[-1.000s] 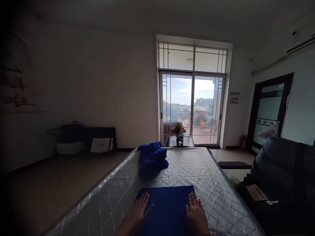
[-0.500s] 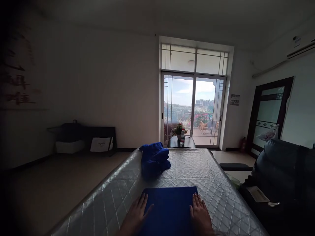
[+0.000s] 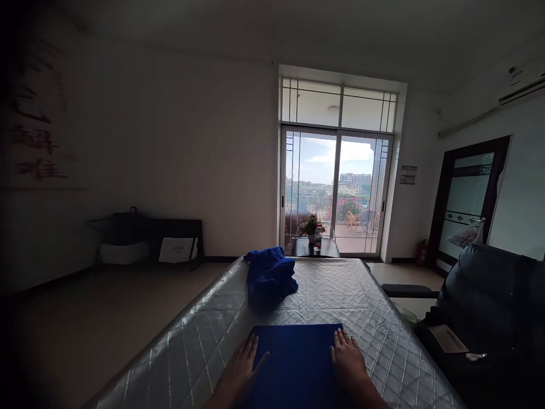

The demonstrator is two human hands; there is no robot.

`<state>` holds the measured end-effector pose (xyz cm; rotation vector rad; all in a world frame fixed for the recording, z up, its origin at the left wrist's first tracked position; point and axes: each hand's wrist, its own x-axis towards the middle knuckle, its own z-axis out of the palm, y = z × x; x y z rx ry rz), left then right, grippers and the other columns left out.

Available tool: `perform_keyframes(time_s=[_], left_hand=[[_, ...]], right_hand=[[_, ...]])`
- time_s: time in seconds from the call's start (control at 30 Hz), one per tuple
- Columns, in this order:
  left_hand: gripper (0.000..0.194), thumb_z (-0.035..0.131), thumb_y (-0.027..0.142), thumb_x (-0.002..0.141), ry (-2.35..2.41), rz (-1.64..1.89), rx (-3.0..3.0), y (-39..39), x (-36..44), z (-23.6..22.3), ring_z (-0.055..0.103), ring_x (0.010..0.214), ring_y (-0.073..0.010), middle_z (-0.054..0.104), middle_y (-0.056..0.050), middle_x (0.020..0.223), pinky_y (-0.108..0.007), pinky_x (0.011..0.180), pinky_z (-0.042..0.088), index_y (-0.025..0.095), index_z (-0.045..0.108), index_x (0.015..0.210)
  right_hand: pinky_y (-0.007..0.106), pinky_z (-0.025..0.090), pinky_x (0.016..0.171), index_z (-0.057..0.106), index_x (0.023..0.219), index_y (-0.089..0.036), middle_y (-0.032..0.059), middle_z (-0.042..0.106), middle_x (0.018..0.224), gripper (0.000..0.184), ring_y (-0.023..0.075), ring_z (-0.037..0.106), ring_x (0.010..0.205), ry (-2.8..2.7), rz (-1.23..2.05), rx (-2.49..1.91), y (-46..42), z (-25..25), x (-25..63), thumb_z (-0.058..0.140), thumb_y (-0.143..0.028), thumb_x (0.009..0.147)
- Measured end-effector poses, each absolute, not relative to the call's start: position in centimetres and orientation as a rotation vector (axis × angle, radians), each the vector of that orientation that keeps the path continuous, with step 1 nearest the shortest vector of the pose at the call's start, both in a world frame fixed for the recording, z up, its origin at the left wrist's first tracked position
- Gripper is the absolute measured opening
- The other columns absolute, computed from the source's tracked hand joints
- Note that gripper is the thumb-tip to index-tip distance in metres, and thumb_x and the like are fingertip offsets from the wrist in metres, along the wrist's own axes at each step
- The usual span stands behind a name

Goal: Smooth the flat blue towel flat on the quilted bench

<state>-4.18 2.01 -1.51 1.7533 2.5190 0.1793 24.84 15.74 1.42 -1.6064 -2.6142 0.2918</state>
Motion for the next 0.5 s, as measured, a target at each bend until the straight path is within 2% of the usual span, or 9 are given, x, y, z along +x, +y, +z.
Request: perform_keyframes(time_s=[0.13,0.3,0.43,0.5], left_hand=[[0.080,0.017,0.062,0.098,2.529,0.217,1.695,1.8,-3.8,-0.6,0.029,0.154,-0.0229,0.030,-0.010,0.166,-0.037,0.128,0.028,0.010,0.033,0.156],[0.081,0.020,0.062,0.097,2.525,0.264,1.672,2.2,-3.9,-1.4,0.029,0.154,-0.0226,0.032,-0.012,0.165,-0.036,0.127,0.028,0.008,0.035,0.155],[0.074,0.030,0.064,0.095,2.475,0.371,1.721,2.9,-5.6,-3.4,0.038,0.150,-0.0270,0.041,-0.010,0.162,-0.042,0.122,0.035,0.019,0.048,0.150],[0.071,0.032,0.064,0.094,2.437,0.410,1.719,3.6,-6.6,-4.1,0.045,0.146,-0.0310,0.049,-0.012,0.157,-0.046,0.118,0.040,0.020,0.056,0.145]], right_hand=[[0.040,0.020,0.128,0.039,0.153,-0.005,0.0130,0.035,0.163,0.067,0.0237,0.028,0.154,-2.552,0.304,-1.589,17.0,1.0,23.7,0.024,-0.036,0.096],[0.039,0.018,0.128,0.032,0.157,-0.008,0.0107,0.030,0.166,0.068,0.0210,0.023,0.155,-2.524,0.326,-1.583,17.9,-1.4,23.5,0.022,-0.038,0.097],[0.039,0.019,0.128,0.033,0.156,-0.007,0.0128,0.031,0.166,0.068,0.0218,0.023,0.155,-2.509,0.318,-1.556,18.1,-2.1,23.8,0.022,-0.038,0.097],[0.040,0.019,0.128,0.034,0.155,-0.005,0.0142,0.032,0.165,0.067,0.0225,0.023,0.155,-2.506,0.324,-1.544,18.2,-2.0,23.9,0.023,-0.037,0.097]])
